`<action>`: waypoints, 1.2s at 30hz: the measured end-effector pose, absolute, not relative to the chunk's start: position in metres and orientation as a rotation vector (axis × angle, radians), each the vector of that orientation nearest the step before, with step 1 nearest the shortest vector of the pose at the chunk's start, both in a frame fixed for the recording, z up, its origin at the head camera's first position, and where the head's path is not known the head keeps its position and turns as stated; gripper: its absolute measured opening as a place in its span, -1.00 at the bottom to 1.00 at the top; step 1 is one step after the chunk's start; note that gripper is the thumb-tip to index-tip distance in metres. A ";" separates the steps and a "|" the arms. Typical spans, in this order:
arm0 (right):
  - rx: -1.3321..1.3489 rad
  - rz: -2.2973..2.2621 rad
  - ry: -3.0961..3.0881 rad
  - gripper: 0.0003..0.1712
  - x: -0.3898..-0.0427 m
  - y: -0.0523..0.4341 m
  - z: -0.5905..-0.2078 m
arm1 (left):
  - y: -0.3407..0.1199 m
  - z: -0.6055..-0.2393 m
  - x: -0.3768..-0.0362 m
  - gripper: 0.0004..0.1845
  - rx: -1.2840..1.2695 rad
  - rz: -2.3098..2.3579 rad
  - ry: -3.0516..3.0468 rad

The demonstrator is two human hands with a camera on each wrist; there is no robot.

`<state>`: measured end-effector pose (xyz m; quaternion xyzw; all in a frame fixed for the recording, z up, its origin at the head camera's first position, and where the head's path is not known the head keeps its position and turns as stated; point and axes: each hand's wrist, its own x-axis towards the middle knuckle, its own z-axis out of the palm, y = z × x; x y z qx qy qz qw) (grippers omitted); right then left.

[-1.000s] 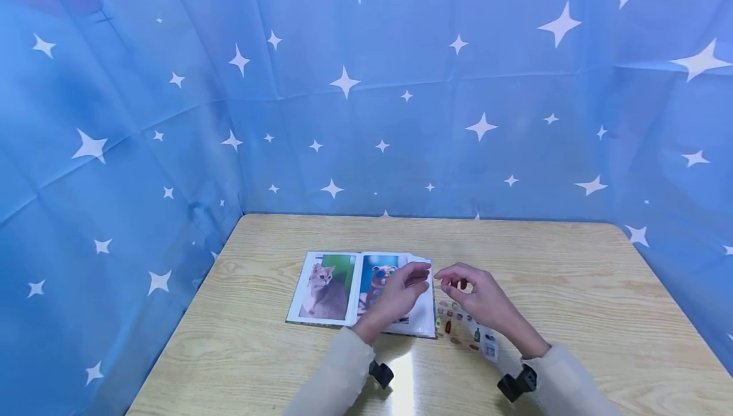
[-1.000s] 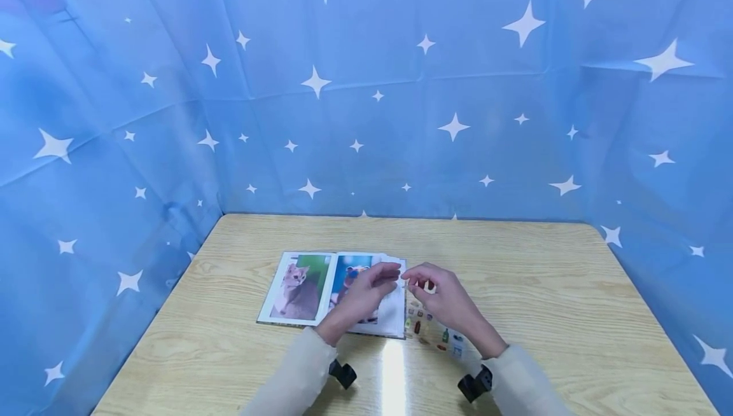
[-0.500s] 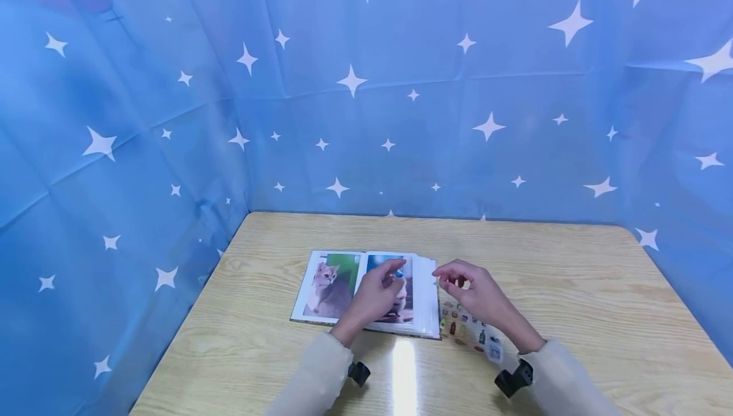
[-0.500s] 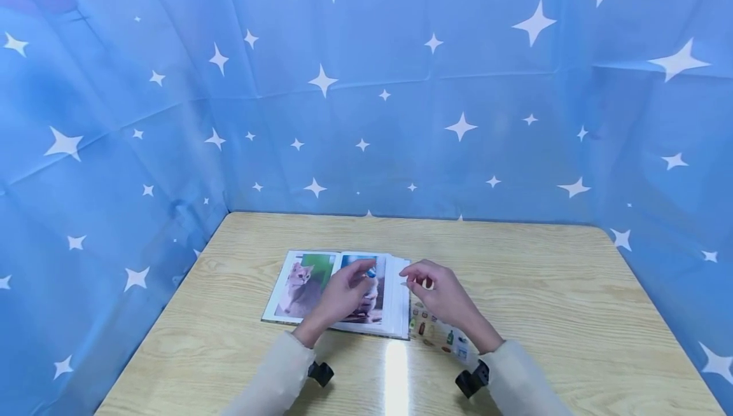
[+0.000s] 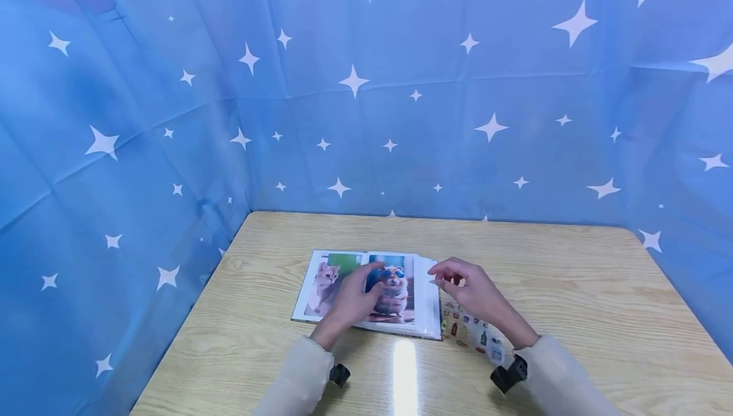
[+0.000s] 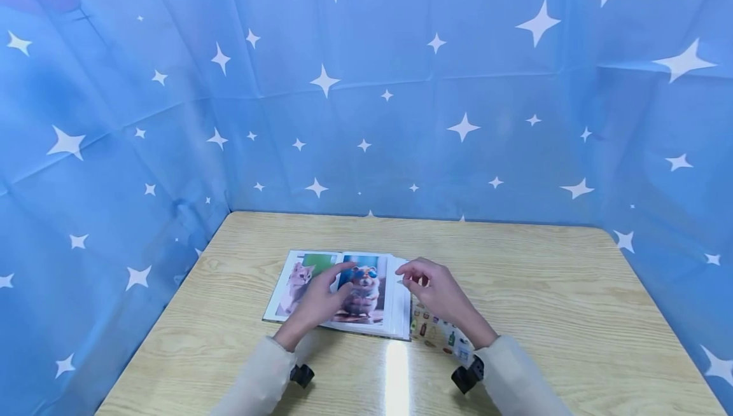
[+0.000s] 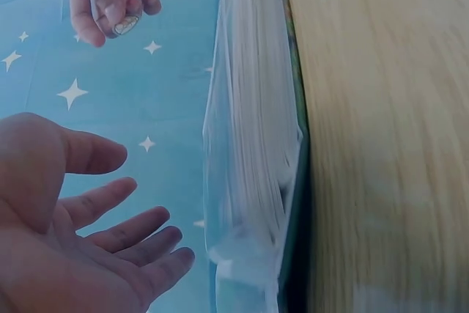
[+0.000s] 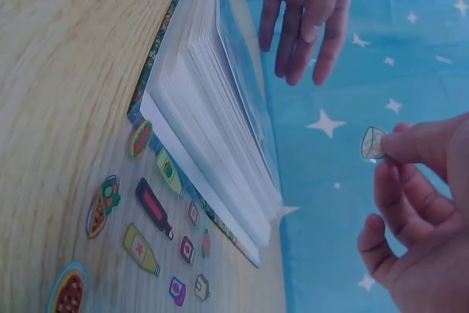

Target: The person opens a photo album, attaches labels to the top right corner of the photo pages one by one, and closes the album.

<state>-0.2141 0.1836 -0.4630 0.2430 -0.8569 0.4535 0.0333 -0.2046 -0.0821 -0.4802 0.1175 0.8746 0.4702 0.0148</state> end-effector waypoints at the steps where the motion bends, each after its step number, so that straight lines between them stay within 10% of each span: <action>1: 0.755 1.397 -2.639 -0.73 -0.215 0.182 -0.462 | -0.084 -0.480 -0.204 -0.50 0.360 1.448 2.729; 36: 0.935 1.395 -2.766 -0.79 -0.258 0.117 -0.444 | -0.142 -0.505 -0.190 -0.41 0.365 0.712 2.978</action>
